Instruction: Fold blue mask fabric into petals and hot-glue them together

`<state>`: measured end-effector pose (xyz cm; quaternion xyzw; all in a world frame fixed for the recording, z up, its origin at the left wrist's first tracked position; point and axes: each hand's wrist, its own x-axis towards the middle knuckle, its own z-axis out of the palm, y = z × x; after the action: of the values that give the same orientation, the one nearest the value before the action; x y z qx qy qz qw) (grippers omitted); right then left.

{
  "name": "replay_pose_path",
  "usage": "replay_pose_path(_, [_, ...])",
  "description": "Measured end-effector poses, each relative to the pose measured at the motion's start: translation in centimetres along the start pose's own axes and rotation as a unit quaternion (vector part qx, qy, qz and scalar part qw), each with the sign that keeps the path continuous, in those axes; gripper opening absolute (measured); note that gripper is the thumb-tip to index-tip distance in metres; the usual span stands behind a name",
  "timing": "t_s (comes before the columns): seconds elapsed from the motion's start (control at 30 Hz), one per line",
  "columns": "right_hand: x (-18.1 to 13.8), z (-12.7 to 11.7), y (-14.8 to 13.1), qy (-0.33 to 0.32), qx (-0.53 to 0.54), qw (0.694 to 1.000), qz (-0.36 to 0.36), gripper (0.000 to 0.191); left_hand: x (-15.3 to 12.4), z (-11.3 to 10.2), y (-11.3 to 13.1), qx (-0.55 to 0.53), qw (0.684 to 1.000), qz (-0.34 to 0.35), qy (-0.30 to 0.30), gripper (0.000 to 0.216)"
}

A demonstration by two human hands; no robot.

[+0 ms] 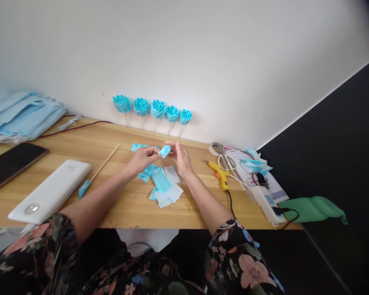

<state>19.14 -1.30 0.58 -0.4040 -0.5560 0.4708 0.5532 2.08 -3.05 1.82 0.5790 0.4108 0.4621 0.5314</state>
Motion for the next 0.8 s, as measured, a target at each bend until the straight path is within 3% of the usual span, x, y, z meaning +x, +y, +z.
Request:
replay_pose_path(0.13, [0.1, -1.5, 0.7, 0.043, 0.006, 0.999, 0.013, 0.055, 0.0, -0.1, 0.0, 0.008, 1.0, -0.007, 0.008, 0.028])
replay_pose_path(0.23, [-0.3, -1.9, 0.6, 0.03, -0.017, 0.999, 0.0, 0.047, 0.2, -0.1, -0.4, 0.025, 1.0, 0.002, 0.008, 0.025])
replay_pose_path(0.37, [-0.9, -1.3, 0.1, -0.009, -0.038, 0.999, -0.012, 0.035, 0.3, 0.0, -1.0, 0.071, 0.997, 0.018, -0.002, 0.026])
replay_pose_path(0.53, [-1.2, -0.8, -0.1, -0.04, -0.05, 0.998, -0.012, 0.037, -0.1, 0.4, -1.0, 0.129, 0.991, 0.032, -0.016, 0.026])
replay_pose_path(0.8, [-1.4, -0.4, -0.1, 0.002, -0.015, 1.0, -0.027, 0.028, -0.3, 0.5, -0.4, 0.099, 0.994, 0.025, -0.029, 0.024])
